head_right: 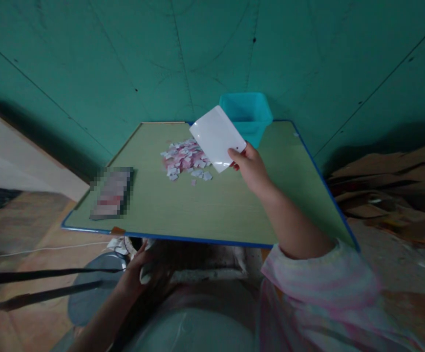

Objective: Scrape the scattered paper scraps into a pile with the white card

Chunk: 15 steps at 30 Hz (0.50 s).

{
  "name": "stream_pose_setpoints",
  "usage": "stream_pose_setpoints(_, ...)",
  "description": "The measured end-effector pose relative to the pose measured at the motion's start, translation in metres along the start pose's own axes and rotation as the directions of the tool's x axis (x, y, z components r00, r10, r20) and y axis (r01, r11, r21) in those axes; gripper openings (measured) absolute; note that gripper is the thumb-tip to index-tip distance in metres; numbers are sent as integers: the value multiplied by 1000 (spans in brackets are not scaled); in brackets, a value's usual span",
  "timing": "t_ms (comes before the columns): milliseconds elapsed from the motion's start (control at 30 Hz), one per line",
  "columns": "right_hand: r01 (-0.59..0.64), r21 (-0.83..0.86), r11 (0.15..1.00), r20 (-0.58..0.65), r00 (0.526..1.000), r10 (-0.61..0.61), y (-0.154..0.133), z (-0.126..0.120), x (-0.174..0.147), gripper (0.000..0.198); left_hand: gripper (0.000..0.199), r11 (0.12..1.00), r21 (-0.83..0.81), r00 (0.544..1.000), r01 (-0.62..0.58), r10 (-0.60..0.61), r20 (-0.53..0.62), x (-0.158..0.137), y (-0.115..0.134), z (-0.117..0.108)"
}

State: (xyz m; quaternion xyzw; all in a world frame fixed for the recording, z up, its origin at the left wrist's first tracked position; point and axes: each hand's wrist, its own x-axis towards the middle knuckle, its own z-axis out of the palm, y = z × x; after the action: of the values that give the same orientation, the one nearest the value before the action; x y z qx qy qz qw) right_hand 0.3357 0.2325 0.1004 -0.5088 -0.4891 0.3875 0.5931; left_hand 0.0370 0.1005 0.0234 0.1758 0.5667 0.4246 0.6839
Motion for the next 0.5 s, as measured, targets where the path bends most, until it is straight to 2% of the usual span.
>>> stream_pose_setpoints(133, -34, -16, 999, -12, 999, 34, 3, -2, 3, 28, 40, 999, -27, 1000, -23, 23, 7, -2, 1, 11)
stream_pose_setpoints(233, -45, -54, 998, -15, 999, 44, 5, -2, 3, 27, 41, 998, -41, 998, -38, 39, 42, -3, 2, 17)
stream_pose_setpoints(500, -19, -21, 1000, 16, 1000, 19, 4, -3, 3, 29, 39, 995, -56, 993, -84, 88, 75, 2, 4, 5)
